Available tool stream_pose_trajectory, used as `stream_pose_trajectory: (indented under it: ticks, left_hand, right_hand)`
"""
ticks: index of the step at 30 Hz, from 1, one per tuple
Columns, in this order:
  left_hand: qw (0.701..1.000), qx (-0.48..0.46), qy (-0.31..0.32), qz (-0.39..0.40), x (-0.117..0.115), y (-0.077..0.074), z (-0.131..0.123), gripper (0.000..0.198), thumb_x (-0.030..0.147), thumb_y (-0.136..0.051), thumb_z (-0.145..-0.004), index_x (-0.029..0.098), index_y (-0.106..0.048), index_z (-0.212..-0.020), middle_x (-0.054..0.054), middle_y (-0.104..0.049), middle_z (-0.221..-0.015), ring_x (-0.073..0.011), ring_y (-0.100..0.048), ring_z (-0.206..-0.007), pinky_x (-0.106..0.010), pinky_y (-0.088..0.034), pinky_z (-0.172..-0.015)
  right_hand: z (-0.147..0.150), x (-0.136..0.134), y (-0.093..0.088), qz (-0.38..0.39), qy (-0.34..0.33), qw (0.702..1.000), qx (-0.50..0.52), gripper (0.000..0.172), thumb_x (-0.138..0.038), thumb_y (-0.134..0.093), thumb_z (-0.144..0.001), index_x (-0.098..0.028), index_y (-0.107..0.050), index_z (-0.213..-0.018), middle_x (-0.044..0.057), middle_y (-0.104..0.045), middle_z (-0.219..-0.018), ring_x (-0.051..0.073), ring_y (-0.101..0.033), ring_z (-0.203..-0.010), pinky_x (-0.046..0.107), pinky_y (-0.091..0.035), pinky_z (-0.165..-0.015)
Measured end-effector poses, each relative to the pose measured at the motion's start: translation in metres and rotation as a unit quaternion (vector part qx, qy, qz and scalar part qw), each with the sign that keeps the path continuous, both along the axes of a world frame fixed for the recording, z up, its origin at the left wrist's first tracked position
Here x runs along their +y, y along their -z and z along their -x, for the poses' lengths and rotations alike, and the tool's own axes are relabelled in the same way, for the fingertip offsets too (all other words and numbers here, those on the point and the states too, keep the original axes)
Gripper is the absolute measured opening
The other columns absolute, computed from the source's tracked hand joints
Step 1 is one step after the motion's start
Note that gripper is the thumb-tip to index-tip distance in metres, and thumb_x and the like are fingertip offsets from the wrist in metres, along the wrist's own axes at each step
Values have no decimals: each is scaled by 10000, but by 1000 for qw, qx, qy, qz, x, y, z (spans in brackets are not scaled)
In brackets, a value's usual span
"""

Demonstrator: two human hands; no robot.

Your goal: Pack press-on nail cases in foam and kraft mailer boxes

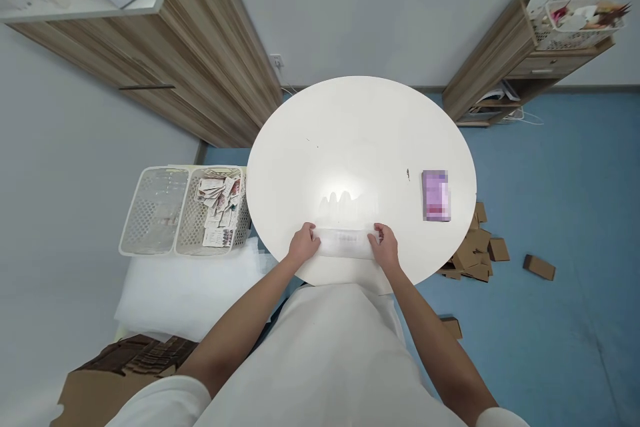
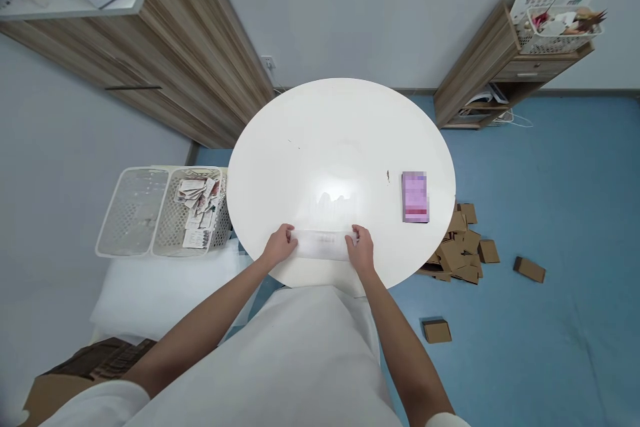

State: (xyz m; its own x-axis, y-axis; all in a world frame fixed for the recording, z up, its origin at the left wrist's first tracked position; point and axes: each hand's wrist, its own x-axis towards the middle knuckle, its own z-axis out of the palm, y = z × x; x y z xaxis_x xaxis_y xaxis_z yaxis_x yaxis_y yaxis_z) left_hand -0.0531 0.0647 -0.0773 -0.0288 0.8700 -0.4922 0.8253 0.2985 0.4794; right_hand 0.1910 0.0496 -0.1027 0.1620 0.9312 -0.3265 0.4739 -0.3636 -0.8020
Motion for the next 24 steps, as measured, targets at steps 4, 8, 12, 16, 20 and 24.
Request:
stream_pose_trajectory:
  ticks: [4, 8, 12, 16, 20, 24]
  left_hand:
    - [979, 24, 119, -166, -17, -14, -18, 463, 176, -395, -762, 188, -339, -1221, -107, -472, -1177, -232, -433, -1092, -383, -371, -864]
    - [938, 23, 309, -157, -25, -18, -38, 443, 246, -416, -790, 239, -366, -1230, -91, -414, -1263, -251, -351, -1173, -408, -301, -931]
    - [925, 61, 347, -140, -25, -12, -47, 455, 270, -441, -791, 246, -361, -1238, -97, -410, -1270, -261, -354, -1162, -411, -286, -922]
    - [917, 80, 362, -148, -27, -7, -47, 494, 284, -458, -778, 237, -339, -1255, -102, -391, -1291, -265, -347, -1164, -410, -271, -925]
    - [914, 90, 359, -165, -31, -4, -47, 526, 291, -471, -767, 227, -323, -1268, -109, -379, -1303, -269, -338, -1171, -409, -269, -925]
    - [916, 89, 345, -181, -32, 0, -48, 525, 280, -492, -750, 231, -345, -1253, -107, -382, -1301, -270, -350, -1160, -403, -286, -911]
  right_hand:
    - [-8, -17, 0, 4, 40, 999, 37, 526, -344, -501, -741, -219, -358, -1231, 118, -418, -1244, 240, -446, -1108, 378, -448, -836]
    - [-10, -23, 4, 39, 9, 997, 70, 586, -369, -506, -739, -256, -293, -1274, 110, -400, -1277, 226, -483, -1078, 366, -466, -809]
    - [-6, -10, 7, 54, 5, 997, 62, 647, -392, -557, -689, -221, -323, -1267, 126, -469, -1210, 233, -522, -1017, 361, -478, -775]
    - [-1, 8, 0, 128, 18, 985, 114, 624, -374, -594, -652, -163, -411, -1210, 137, -541, -1131, 227, -557, -973, 328, -491, -729]
    - [4, 14, -11, 145, -6, 978, 147, 495, -352, -615, -627, -178, -520, -1081, 101, -596, -1024, 208, -591, -871, 318, -491, -686]
    - [4, 7, -15, 74, -12, 984, 162, 470, -336, -643, -590, -227, -525, -1031, 74, -563, -1064, 194, -567, -896, 309, -477, -704]
